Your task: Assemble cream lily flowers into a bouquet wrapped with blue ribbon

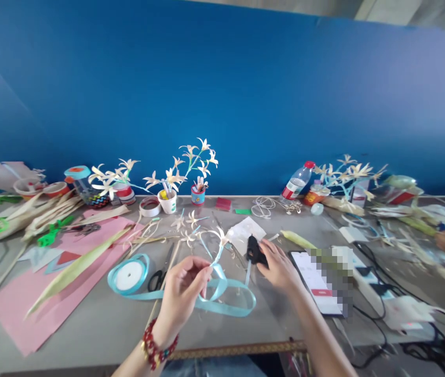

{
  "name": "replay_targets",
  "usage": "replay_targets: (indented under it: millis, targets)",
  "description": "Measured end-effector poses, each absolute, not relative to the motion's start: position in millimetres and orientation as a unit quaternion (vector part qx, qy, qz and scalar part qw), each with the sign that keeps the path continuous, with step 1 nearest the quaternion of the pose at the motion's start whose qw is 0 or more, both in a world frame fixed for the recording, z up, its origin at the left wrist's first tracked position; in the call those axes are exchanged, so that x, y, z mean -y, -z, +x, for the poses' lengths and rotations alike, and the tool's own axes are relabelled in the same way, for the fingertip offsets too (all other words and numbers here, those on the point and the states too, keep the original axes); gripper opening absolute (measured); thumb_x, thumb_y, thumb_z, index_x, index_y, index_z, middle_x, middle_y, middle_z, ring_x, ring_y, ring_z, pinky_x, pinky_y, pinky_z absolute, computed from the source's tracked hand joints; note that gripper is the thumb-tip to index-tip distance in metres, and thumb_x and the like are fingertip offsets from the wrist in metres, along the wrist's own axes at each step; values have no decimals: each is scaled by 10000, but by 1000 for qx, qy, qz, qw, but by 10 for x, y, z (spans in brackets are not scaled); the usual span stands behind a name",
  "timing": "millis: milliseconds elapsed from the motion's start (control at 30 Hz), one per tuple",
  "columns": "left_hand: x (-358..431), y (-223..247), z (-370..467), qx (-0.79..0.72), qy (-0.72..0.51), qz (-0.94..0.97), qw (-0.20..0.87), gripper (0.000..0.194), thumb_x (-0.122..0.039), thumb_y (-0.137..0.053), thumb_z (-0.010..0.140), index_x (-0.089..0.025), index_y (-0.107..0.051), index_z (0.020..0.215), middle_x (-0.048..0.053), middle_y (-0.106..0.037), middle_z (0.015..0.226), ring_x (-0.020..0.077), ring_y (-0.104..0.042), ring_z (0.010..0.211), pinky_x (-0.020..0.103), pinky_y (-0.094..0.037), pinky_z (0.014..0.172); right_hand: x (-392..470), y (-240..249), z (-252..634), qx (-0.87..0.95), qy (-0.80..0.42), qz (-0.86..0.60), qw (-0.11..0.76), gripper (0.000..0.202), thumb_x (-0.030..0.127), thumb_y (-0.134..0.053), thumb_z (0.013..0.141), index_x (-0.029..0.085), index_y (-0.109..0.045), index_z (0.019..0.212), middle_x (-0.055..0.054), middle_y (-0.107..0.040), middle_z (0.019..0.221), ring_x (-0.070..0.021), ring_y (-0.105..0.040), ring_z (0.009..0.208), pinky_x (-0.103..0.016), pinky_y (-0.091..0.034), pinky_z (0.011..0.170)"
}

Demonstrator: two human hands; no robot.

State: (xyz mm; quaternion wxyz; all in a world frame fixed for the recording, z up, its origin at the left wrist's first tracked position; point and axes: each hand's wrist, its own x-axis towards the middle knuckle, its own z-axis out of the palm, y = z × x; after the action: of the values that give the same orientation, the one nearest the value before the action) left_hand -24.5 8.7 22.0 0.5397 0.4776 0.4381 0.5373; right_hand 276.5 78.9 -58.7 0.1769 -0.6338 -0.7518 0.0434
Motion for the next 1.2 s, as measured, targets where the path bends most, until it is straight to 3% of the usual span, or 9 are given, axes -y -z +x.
replay_targets:
  millis: [133,300,500,600,700,767,833,967,1200]
  targets:
    - [-81,-208,-272,-438,-538,474,543,223,-362,-660,902,-142,-647,870,-20,-577,653,79,-492,508,204,-402,496,-962,497,2801,778,-79,-611,123,532,227,-590,770,157,-608,1297,-170,-465,1533,-354,-478,1380,-491,-401,1127]
    - [-87,-263,-292,-446,-545,463,539,230,-364,-667,888,-139,-649,849,-17,-577,631,76,-473,495,202,-405,493,-1127,418,2901,787,-126,-596,97,489,288,-676,722,151,-674,1192,-182,-580,1432,-372,-573,1294,-470,-453,1079]
    - [-110,-316,-270,-435,-558,447,548,252,-381,-704,848,-140,-648,801,-11,-593,625,65,-463,470,195,-411,473,-1110,295,2943,781,-132,-603,92,473,313,-748,672,173,-713,1123,-198,-591,1417,-424,-581,1268,-537,-448,1067]
    - [-114,-311,-259,-428,-560,440,555,241,-373,-707,851,-141,-654,813,-12,-595,632,60,-466,473,188,-410,474,-903,54,2714,772,-155,-588,183,421,309,-694,773,190,-691,1177,-182,-583,1424,-400,-587,1257,-538,-470,1040]
    - [-123,-311,-234,-426,-557,438,563,252,-385,-715,844,-141,-658,816,-19,-583,623,59,-467,468,184,-409,466,-603,-233,2248,758,-341,-435,347,318,365,-583,939,246,-659,1224,-111,-661,1325,-292,-625,1216,-430,-505,1019]
    - [-130,-321,-213,-425,-555,437,566,270,-402,-721,836,-142,-655,808,-20,-579,621,60,-472,466,184,-412,463,-439,-361,1901,721,-427,-376,394,321,399,-598,947,234,-660,1215,-103,-703,1219,-270,-653,1146,-395,-512,990]
    - [-134,-335,-196,-424,-555,435,568,296,-424,-732,822,-142,-647,792,-22,-572,610,63,-473,465,184,-411,457,-343,-403,1617,669,-482,-364,433,299,446,-640,917,199,-681,1079,-84,-732,1019,-233,-689,955,-326,-554,830]
    - [-132,-355,-197,-418,-564,429,568,355,-475,-749,794,-138,-640,792,-30,-548,581,69,-469,466,184,-405,452,-298,-345,1350,601,-493,-401,484,287,462,-694,868,182,-644,836,-10,-646,741,-150,-599,668,-237,-491,610]
    - [-145,-330,-223,-414,-571,417,573,328,-442,-751,805,-148,-613,757,-31,-548,605,60,-455,461,183,-376,450,-225,-375,1327,623,-369,-461,513,272,406,-679,868,189,-614,719,18,-555,611,-118,-466,541,-225,-382,507]
